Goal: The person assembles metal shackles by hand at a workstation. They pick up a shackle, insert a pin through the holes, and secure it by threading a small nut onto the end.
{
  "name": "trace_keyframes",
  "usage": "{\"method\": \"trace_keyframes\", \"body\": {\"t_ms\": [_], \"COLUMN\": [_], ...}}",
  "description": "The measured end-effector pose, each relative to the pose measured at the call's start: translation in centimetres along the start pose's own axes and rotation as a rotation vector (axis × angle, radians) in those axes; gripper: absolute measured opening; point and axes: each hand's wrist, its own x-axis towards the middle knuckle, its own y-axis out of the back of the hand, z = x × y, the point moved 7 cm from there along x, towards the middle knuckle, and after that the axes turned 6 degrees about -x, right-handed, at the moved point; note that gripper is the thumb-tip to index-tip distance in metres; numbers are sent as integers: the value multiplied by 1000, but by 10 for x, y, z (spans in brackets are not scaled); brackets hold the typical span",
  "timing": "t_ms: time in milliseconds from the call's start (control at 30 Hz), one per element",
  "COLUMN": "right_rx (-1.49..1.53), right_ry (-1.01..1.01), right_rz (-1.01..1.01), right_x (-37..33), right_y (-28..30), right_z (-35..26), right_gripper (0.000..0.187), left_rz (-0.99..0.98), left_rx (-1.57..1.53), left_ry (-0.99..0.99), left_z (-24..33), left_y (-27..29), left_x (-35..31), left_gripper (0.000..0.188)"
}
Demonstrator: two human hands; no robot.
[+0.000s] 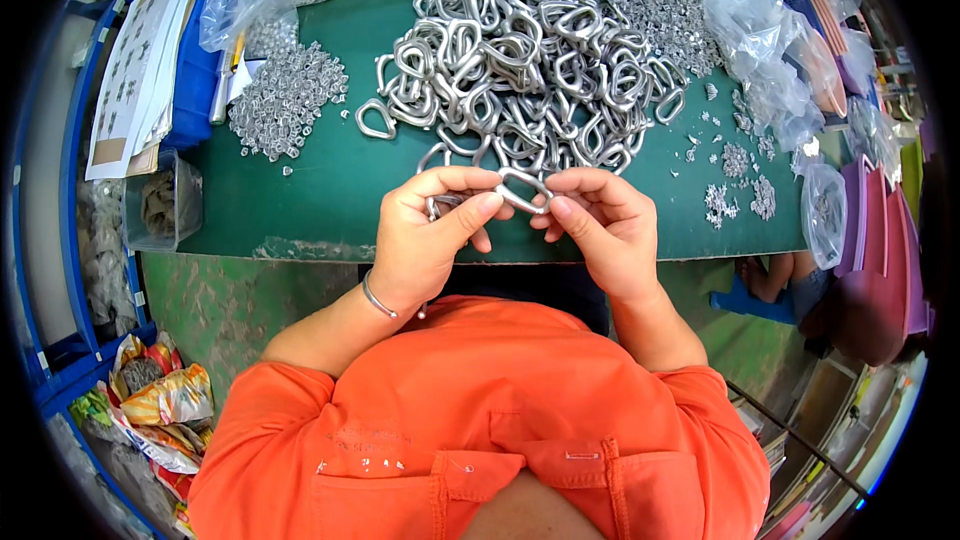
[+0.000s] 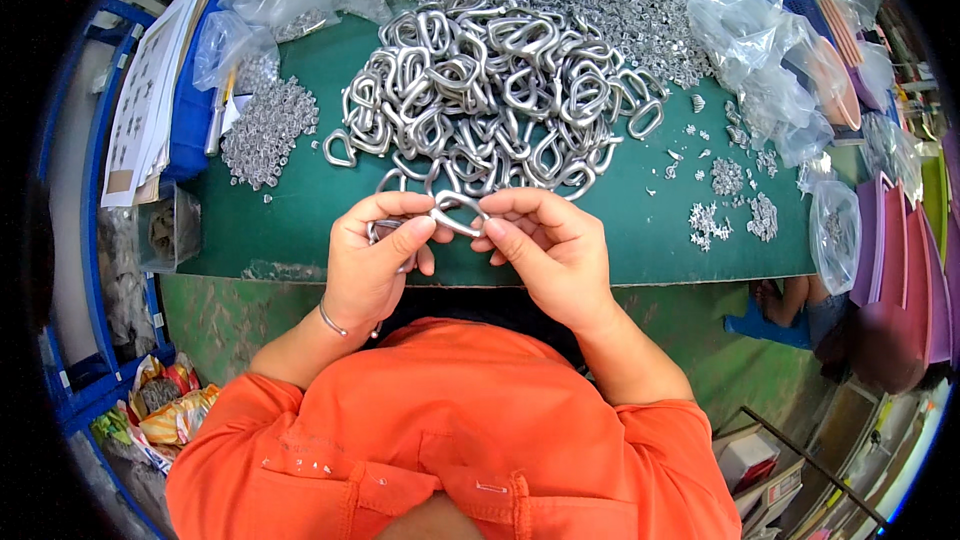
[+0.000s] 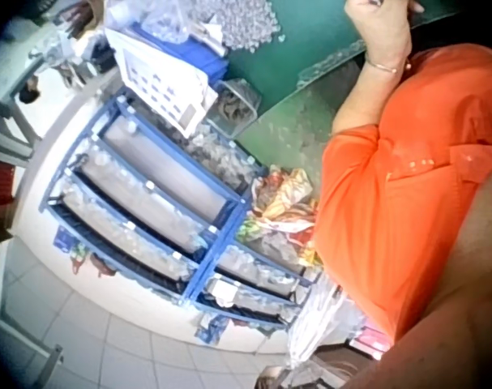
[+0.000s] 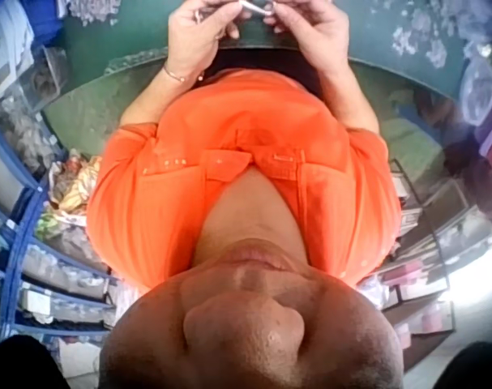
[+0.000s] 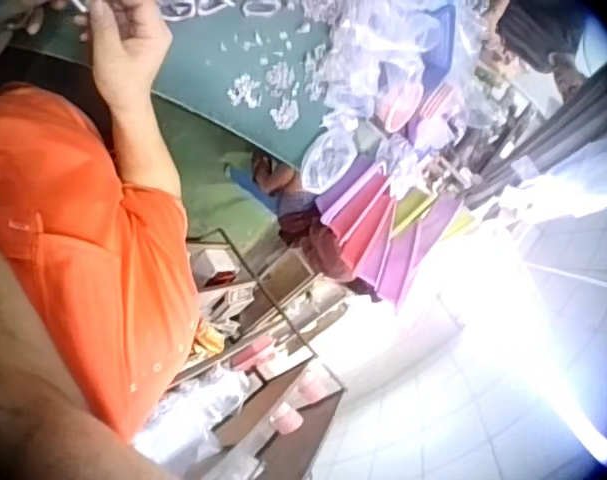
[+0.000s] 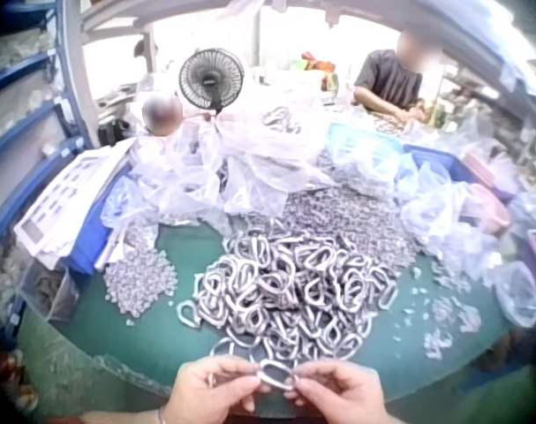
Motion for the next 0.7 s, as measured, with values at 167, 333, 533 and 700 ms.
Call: {"method": "trace_keyframes", "body": {"t_ms": [167,333,533,700], "right_rx": [-109,-639,-403,29], "right_ry": [59,510,418,231], "right_rz": [91,86,53,87], "right_x": [-3,-4,-1,6], "right_y": [1,-6,0,3], "right_z": [-1,-31,-21,-7], "right_gripper": [21,21,17,18], "left_rz": [43,30,-49,-45], "left_rx": [-54,-86,-197,-137], "left_ry": [39,128,159,173], "left_z": [-4,-10,-9,-10], "left_y": [4,6,1,-1], "left_x": [4,4,5,4], "left_gripper": [19,18,19,18]}}
